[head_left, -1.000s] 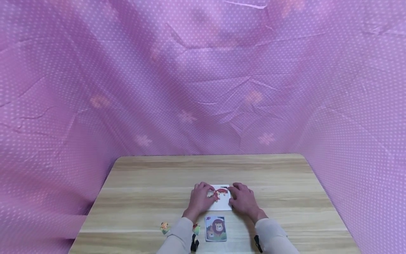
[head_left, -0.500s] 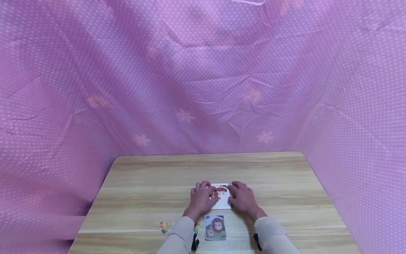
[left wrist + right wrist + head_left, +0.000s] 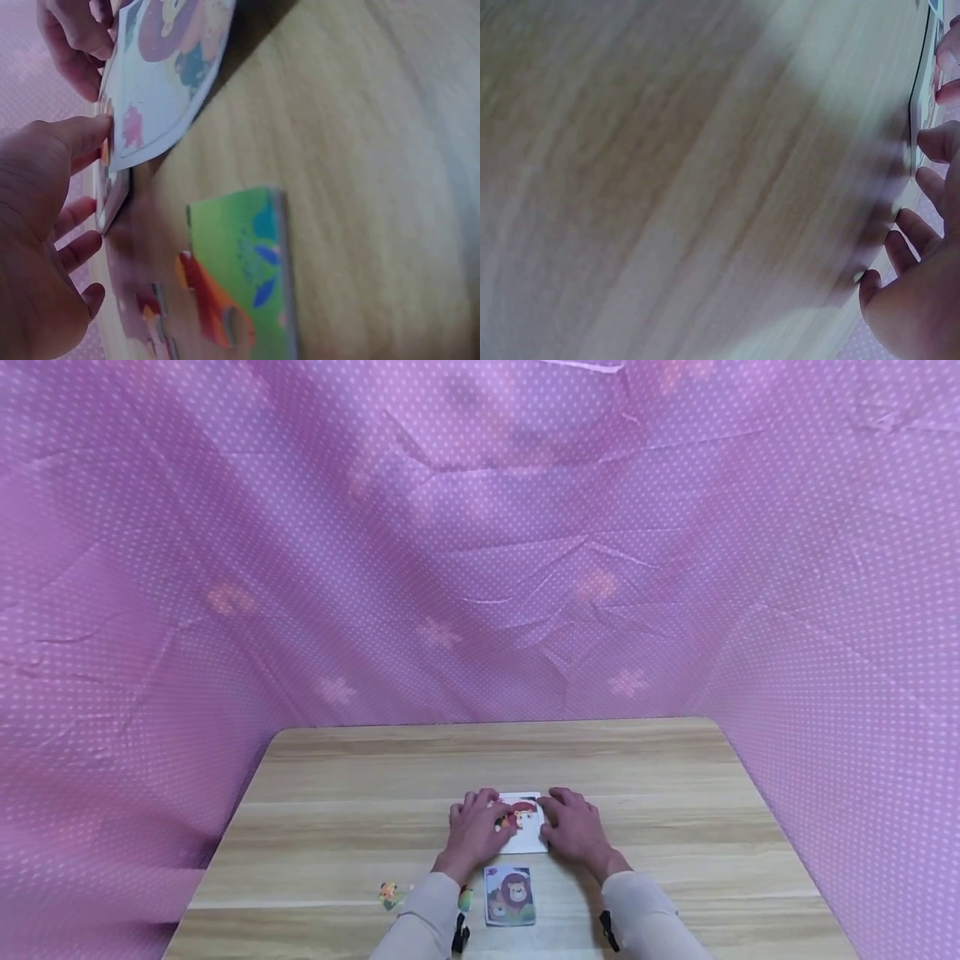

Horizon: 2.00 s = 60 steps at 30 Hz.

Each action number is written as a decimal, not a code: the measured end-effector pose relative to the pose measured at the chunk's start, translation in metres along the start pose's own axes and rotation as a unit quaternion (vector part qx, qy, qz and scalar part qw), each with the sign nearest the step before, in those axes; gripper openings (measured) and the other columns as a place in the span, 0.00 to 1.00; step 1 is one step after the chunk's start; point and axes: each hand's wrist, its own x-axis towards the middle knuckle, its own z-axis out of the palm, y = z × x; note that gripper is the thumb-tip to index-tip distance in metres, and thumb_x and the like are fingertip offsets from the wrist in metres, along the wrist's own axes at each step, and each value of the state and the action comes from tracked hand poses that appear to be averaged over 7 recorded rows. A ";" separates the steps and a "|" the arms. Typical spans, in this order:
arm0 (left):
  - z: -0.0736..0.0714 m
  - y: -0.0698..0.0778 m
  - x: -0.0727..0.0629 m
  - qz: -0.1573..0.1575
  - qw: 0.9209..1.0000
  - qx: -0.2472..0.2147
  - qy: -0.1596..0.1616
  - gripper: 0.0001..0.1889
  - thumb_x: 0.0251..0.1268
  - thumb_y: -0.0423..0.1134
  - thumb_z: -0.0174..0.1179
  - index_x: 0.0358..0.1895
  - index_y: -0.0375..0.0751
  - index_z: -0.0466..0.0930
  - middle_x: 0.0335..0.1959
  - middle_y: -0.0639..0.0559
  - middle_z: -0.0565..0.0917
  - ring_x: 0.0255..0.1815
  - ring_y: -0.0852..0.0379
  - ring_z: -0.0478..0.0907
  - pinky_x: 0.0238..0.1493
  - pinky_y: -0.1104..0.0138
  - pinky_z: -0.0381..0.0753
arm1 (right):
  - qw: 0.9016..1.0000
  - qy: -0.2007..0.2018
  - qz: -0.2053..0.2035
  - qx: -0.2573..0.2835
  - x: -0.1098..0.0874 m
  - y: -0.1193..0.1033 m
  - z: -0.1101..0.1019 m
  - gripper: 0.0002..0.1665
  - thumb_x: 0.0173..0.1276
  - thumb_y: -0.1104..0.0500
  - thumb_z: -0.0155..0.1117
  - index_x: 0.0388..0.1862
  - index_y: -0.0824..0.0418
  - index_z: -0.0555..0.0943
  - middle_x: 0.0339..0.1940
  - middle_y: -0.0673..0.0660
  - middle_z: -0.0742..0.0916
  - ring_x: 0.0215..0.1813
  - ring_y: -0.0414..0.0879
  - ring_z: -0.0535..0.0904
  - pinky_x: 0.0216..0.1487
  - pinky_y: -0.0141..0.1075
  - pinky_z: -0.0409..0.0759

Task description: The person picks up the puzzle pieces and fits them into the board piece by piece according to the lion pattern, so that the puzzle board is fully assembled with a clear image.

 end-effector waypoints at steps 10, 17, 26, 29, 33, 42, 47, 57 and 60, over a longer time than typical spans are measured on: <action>-0.017 -0.006 -0.007 0.009 0.999 -0.048 -0.023 0.18 0.63 0.52 0.59 0.55 0.57 0.80 0.60 0.54 0.75 0.61 0.51 0.67 0.56 0.48 0.64 | 1.000 -0.004 0.002 0.001 -0.001 0.003 0.001 0.32 0.60 0.48 0.64 0.65 0.48 0.74 0.71 0.58 0.71 0.72 0.59 0.64 0.66 0.63 0.60; -0.027 -0.023 -0.016 -0.003 0.997 -0.059 -0.038 0.15 0.61 0.48 0.60 0.52 0.54 0.81 0.53 0.56 0.78 0.56 0.54 0.70 0.52 0.54 0.66 | 1.000 -0.009 -0.001 0.010 -0.004 0.005 -0.002 0.32 0.60 0.48 0.65 0.65 0.48 0.74 0.71 0.58 0.70 0.72 0.59 0.63 0.67 0.62 0.60; -0.033 -0.035 -0.032 -0.047 0.995 -0.076 -0.054 0.14 0.59 0.46 0.62 0.49 0.54 0.82 0.48 0.59 0.78 0.54 0.56 0.69 0.53 0.54 0.65 | 1.000 -0.004 0.000 0.010 -0.007 0.006 -0.003 0.32 0.59 0.49 0.65 0.65 0.49 0.75 0.71 0.58 0.71 0.72 0.59 0.64 0.66 0.62 0.60; -0.034 -0.037 -0.037 -0.054 0.994 -0.078 -0.054 0.15 0.56 0.46 0.63 0.48 0.55 0.82 0.48 0.59 0.79 0.54 0.56 0.69 0.55 0.53 0.65 | 1.000 -0.005 0.000 0.014 -0.008 0.007 -0.001 0.32 0.59 0.49 0.65 0.65 0.48 0.75 0.71 0.58 0.71 0.72 0.59 0.63 0.67 0.62 0.60; -0.035 -0.042 -0.045 -0.050 0.994 -0.080 -0.051 0.16 0.52 0.45 0.65 0.47 0.55 0.82 0.46 0.60 0.79 0.51 0.57 0.70 0.56 0.51 0.65 | 1.000 -0.002 -0.002 0.017 -0.009 0.006 -0.001 0.32 0.59 0.49 0.65 0.65 0.48 0.75 0.70 0.58 0.71 0.71 0.59 0.64 0.67 0.61 0.60; -0.044 -0.051 -0.062 -0.057 0.995 -0.060 -0.051 0.19 0.46 0.50 0.72 0.44 0.54 0.83 0.43 0.60 0.79 0.50 0.55 0.70 0.56 0.48 0.64 | 1.000 -0.001 0.000 0.012 -0.009 0.007 0.000 0.32 0.59 0.49 0.64 0.64 0.48 0.75 0.71 0.58 0.71 0.72 0.59 0.63 0.67 0.62 0.60; -0.047 -0.055 -0.068 -0.064 0.995 -0.054 -0.056 0.20 0.39 0.48 0.75 0.40 0.52 0.82 0.41 0.59 0.78 0.49 0.55 0.70 0.56 0.46 0.63 | 1.000 0.000 -0.003 0.013 -0.009 0.007 0.001 0.32 0.59 0.49 0.64 0.64 0.49 0.75 0.71 0.58 0.71 0.72 0.59 0.64 0.66 0.62 0.60; -0.047 -0.059 -0.072 -0.068 0.995 -0.037 -0.069 0.15 0.41 0.49 0.74 0.34 0.55 0.81 0.39 0.60 0.76 0.46 0.56 0.67 0.53 0.47 0.60 | 1.000 0.005 -0.004 0.008 -0.008 0.010 0.003 0.32 0.59 0.49 0.63 0.64 0.49 0.75 0.70 0.58 0.71 0.71 0.59 0.64 0.65 0.62 0.61; -0.047 -0.059 -0.072 -0.068 0.995 -0.033 -0.071 0.13 0.43 0.49 0.73 0.33 0.56 0.80 0.39 0.60 0.76 0.46 0.56 0.66 0.51 0.48 0.59 | 1.000 0.004 -0.003 0.001 -0.007 0.010 0.006 0.32 0.59 0.48 0.63 0.64 0.48 0.75 0.70 0.57 0.71 0.71 0.59 0.64 0.65 0.61 0.61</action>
